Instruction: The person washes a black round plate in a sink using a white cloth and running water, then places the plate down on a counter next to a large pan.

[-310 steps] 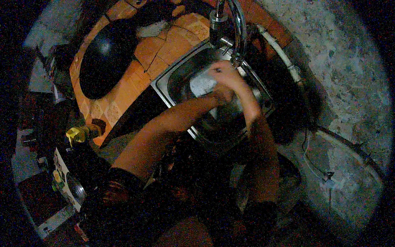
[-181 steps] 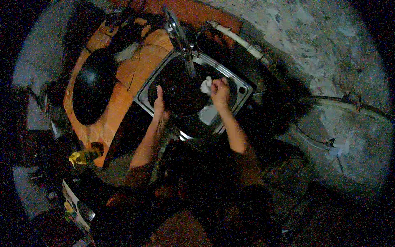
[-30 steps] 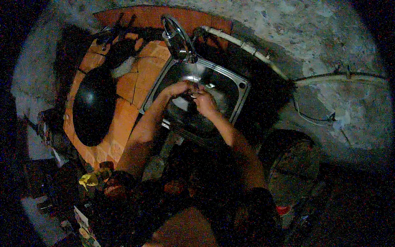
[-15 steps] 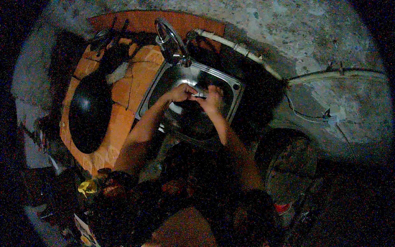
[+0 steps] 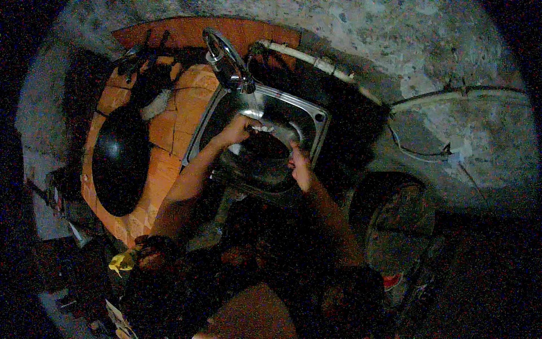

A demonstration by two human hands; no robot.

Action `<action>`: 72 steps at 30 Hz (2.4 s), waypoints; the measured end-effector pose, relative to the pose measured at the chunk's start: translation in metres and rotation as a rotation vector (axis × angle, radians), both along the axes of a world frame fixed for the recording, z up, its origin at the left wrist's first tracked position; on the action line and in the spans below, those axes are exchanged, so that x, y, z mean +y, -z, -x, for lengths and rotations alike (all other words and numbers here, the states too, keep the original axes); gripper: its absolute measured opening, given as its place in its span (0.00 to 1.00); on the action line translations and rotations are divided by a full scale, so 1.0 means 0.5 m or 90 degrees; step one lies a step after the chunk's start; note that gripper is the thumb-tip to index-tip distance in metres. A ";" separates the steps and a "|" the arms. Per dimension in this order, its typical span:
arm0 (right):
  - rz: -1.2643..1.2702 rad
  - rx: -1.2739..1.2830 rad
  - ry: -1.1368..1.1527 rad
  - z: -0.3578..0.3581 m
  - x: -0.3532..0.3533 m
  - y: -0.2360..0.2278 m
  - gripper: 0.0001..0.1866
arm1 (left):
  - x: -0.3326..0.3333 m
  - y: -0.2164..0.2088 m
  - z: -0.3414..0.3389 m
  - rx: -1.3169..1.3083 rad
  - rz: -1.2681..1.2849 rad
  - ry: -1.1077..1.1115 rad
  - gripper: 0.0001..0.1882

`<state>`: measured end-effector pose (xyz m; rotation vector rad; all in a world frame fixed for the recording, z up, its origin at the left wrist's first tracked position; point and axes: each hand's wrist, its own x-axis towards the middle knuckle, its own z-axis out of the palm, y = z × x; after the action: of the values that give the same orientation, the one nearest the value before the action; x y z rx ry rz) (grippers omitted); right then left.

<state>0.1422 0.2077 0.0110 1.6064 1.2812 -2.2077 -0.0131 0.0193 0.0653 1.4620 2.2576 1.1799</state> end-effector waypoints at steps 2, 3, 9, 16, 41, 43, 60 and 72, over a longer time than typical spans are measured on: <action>0.221 -0.030 0.061 0.023 -0.014 -0.034 0.37 | -0.010 -0.020 -0.012 0.034 0.018 -0.049 0.18; 0.388 -0.031 0.079 0.039 -0.041 -0.098 0.36 | -0.021 -0.032 -0.022 0.037 0.033 -0.078 0.19; 0.516 0.266 0.037 0.077 -0.072 -0.033 0.20 | -0.055 -0.078 -0.115 0.098 0.005 -0.077 0.18; 0.330 0.262 -0.239 0.059 -0.067 0.016 0.15 | -0.119 0.031 -0.156 -0.074 0.058 -0.118 0.14; 0.118 0.466 -0.286 0.016 -0.049 0.091 0.12 | 0.075 0.038 -0.100 0.187 0.070 -0.309 0.12; -0.115 0.606 -0.345 0.004 -0.067 0.133 0.16 | 0.078 0.059 -0.030 0.116 0.112 -0.404 0.13; -0.052 0.532 -0.366 0.023 -0.033 0.150 0.39 | 0.136 0.093 -0.065 0.037 -0.170 -0.262 0.07; -0.641 0.594 -0.738 0.012 0.004 0.050 0.20 | 0.123 0.082 -0.111 -0.039 -0.133 -0.267 0.13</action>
<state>0.1362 0.2095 -0.0139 -0.4770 2.7548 -1.4211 0.0423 0.0807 0.0244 1.0164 2.5389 1.5940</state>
